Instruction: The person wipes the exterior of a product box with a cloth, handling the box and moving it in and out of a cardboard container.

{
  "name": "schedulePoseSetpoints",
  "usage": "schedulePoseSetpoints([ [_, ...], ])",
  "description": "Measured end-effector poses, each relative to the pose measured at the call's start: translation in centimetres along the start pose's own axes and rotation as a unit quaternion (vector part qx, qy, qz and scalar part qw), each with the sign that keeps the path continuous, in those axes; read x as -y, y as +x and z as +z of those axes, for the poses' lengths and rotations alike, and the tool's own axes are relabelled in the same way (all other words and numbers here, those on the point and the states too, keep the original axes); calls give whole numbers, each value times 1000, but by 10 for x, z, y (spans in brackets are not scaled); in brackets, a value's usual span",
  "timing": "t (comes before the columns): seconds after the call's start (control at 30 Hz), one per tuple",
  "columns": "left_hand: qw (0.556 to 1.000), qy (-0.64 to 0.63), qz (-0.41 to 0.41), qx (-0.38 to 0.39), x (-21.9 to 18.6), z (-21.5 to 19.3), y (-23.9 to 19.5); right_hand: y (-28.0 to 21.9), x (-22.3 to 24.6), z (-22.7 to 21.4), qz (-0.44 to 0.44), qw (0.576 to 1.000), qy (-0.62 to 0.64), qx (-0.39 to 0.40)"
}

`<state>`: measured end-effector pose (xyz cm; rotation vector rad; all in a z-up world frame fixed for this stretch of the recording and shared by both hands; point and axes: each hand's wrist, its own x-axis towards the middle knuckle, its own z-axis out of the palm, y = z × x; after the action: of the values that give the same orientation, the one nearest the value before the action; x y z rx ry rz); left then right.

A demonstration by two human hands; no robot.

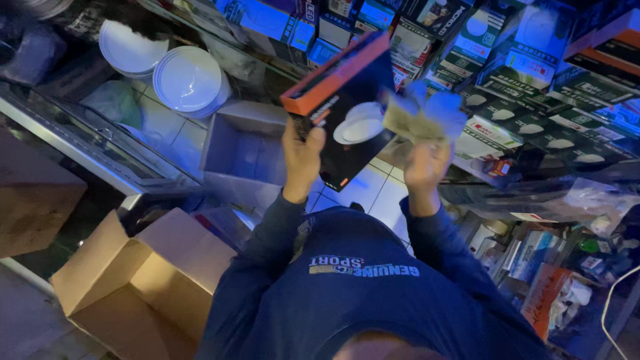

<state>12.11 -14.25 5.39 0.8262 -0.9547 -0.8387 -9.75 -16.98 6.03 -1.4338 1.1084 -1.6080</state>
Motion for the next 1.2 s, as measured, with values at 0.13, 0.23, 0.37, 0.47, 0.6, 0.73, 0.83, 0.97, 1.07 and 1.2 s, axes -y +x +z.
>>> schedulePoseSetpoints([
  [0.13, 995, 84, -22, 58, -1, 25, -14, 26, 34, 28, -330, 901, -247, 138],
  [0.23, 997, 70, -25, 34, 1, 24, -19, 48, 10, 45, -298, 930, -191, 97],
  [0.37, 998, 34, -41, -34, -12, -2, -21, 97, -55, 17, -156, 981, -112, 9],
  [0.47, 992, -120, -48, -7, -39, -23, -16, 92, -50, 9, 84, 981, 169, -48],
  [0.6, 966, -198, -160, -40, -28, -30, -5, 80, -14, 3, 159, 899, 408, -25],
  [0.73, 927, -285, -245, 11, -7, -19, 2, 74, -1, 9, 15, 985, 167, 47],
  [0.83, 879, -342, -329, -46, -23, -6, 8, 92, 8, 15, -115, 981, -134, 77],
  [0.97, 850, -397, -345, -31, -60, 6, 15, 77, 45, 14, -184, 945, -221, 154],
  [1.07, 843, -407, -350, -35, -61, 3, 20, 61, 68, 11, -230, 927, -236, 177],
  [1.2, 873, -377, -297, -86, -17, -26, 16, 34, 68, -5, -265, 928, -182, 186],
])
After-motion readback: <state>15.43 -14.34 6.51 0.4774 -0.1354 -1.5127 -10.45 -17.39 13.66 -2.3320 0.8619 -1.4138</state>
